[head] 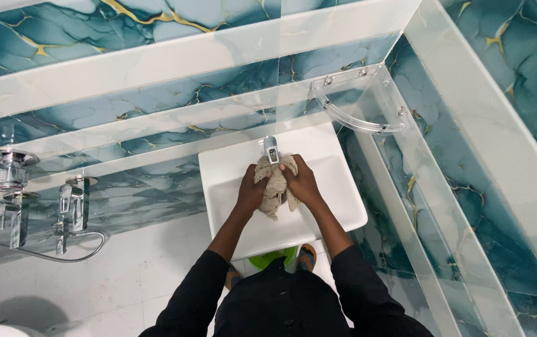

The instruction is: The person wipes the sink basin and the chrome faucets using a cloth, then rinses the cloth in a bucket.

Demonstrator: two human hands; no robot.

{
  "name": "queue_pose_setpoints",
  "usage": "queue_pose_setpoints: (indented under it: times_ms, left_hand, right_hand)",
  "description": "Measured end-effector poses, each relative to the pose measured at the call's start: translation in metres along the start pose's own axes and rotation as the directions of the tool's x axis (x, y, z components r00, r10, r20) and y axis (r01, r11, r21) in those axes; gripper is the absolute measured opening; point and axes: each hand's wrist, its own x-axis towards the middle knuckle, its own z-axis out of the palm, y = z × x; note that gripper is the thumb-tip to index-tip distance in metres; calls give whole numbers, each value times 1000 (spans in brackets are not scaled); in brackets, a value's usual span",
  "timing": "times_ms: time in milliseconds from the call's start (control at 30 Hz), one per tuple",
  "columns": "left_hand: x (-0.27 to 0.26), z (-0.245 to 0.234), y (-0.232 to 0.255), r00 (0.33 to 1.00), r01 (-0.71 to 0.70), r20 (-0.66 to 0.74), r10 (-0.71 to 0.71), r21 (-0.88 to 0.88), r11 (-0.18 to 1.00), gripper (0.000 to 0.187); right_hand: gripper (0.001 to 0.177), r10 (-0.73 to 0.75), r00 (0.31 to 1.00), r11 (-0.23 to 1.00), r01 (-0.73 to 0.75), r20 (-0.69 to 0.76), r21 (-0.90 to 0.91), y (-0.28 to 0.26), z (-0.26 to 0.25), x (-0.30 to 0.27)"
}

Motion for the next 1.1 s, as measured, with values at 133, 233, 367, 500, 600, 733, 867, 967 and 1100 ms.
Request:
queue_pose_setpoints:
  times_ms: [133,233,367,500,600,733,867,967,1100]
  left_hand:
    - [-19,0,2,997,65,52,-61,-70,995,26]
    - [-28,3,7,997,53,53,-47,-109,993,28]
    - [-29,6,13,995,101,27,-99,-71,992,28]
    - [-8,5,16,991,136,1,-136,-2,991,30]
    - [11,5,15,995,78,-58,-80,-35,996,30]
    - [17,7,10,994,76,-71,-80,-65,995,29]
    - [3,9,7,991,125,-31,-132,-162,979,29]
    - [-13,6,7,986,168,44,-162,-260,951,29]
    - [-33,6,5,987,155,84,-138,-242,958,29]
  right_hand:
    - [35,36,999,997,-36,7,75,5,-1,-19]
    - [33,36,999,996,-36,-3,86,5,-2,-32]
    - [33,115,993,993,-114,-29,43,-2,2,-29]
    - [32,141,988,990,-140,-54,27,-15,7,-9]
    - [33,182,983,983,-182,-24,12,-18,6,11]
    - [34,72,996,995,-67,-57,76,-8,10,17]
    - [34,42,997,995,-36,-63,89,-2,10,1]
    - [35,87,995,988,-80,-48,135,-1,7,-16]
    - [35,76,996,982,-69,-38,176,1,4,-41]
